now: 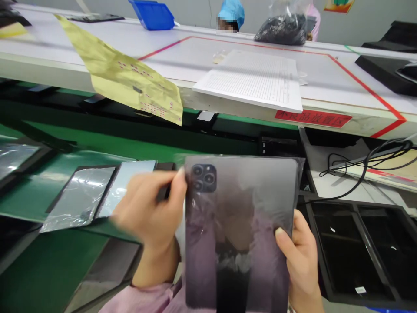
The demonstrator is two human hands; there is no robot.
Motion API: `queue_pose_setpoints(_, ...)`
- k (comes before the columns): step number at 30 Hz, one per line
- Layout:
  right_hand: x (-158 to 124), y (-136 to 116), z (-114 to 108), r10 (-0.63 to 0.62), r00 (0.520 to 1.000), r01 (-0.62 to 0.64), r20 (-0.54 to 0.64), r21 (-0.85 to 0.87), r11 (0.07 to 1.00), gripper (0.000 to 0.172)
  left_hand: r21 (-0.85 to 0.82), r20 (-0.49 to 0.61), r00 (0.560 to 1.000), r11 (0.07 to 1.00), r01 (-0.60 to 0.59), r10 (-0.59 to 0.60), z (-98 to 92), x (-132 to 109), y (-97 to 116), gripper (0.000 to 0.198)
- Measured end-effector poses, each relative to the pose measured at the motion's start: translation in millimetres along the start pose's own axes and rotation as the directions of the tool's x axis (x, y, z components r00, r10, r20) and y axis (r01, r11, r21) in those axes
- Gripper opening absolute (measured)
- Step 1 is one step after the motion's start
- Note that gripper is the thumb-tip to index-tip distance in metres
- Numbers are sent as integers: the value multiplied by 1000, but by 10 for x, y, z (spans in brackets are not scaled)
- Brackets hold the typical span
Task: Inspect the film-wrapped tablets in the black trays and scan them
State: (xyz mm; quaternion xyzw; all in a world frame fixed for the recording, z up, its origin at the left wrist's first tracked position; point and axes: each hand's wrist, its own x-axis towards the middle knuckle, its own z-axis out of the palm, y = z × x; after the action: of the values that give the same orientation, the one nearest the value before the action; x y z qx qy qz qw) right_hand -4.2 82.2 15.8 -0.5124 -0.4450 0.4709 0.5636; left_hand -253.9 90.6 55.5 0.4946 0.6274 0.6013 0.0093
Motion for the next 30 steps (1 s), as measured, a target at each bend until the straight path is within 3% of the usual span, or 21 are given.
queue_pose_setpoints(2, 66, 99, 38, 60, 994, -60, 91, -8, 998, 40, 327, -29, 999, 945, 24, -15, 211, 132, -430, 25)
queue_pose_setpoints(4, 132, 256, 71, 137, 978, -131, 155, -46, 990, 41, 629, 76, 964, 762, 152, -256, 287, 33, -930, 30)
queue_pose_setpoints(5, 164, 355, 82, 182, 969, -170, 165, -85, 982, 44, 745, 131, 906, 643, 178, -403, 269, -106, -1162, 33)
queue_pose_setpoints(8, 256, 714, 93, 288, 945, -242, 155, -259, 935, 54, 827, 96, 817, 503, 253, -568, 104, -738, -1661, 36)
queue_pose_setpoints(11, 325, 1057, 107, 280, 949, -195, 144, -429, 882, 59, 848, 16, 757, 409, 336, -654, 26, -1296, -1857, 42)
queue_pose_setpoints(13, 349, 1205, 143, 246, 959, -136, 139, -539, 831, 60, 838, -68, 719, 352, 417, -691, 72, -1448, -1909, 48)
queue_pose_setpoints(16, 365, 1289, 223, 194, 969, -43, 152, -671, 740, 51, 781, -200, 620, 259, 568, -759, 137, -1356, -1980, 55)
queue_pose_setpoints(17, 371, 1293, 246, 182, 970, -22, 160, -688, 725, 46, 755, -210, 583, 248, 607, -785, 123, -1278, -2003, 55)
queue_pose_setpoints(19, 392, 1295, 269, 166, 971, -3, 173, -684, 729, 38, 702, -130, 533, 302, 645, -836, 30, -1112, -2030, 48)
queue_pose_setpoints(22, 443, 1315, 238, 161, 971, -9, 176, -648, 761, 33, 582, 133, 534, 501, 640, -835, -175, -918, -1988, 33)
queue_pose_setpoints(25, 494, 1333, 165, 164, 969, -26, 185, -582, 813, 38, 435, 315, 562, 643, 631, -765, -305, -784, -1804, 35)
queue_pose_setpoints(28, 533, 1272, 121, 145, 973, -42, 180, -479, 877, 47, 157, 432, 577, 688, 708, -693, -320, -649, -1457, 47)
queue_pose_setpoints(30, 548, 1160, 128, 124, 979, -50, 159, -403, 914, 53, -71, 474, 585, 634, 770, -658, -278, -564, -1155, 51)
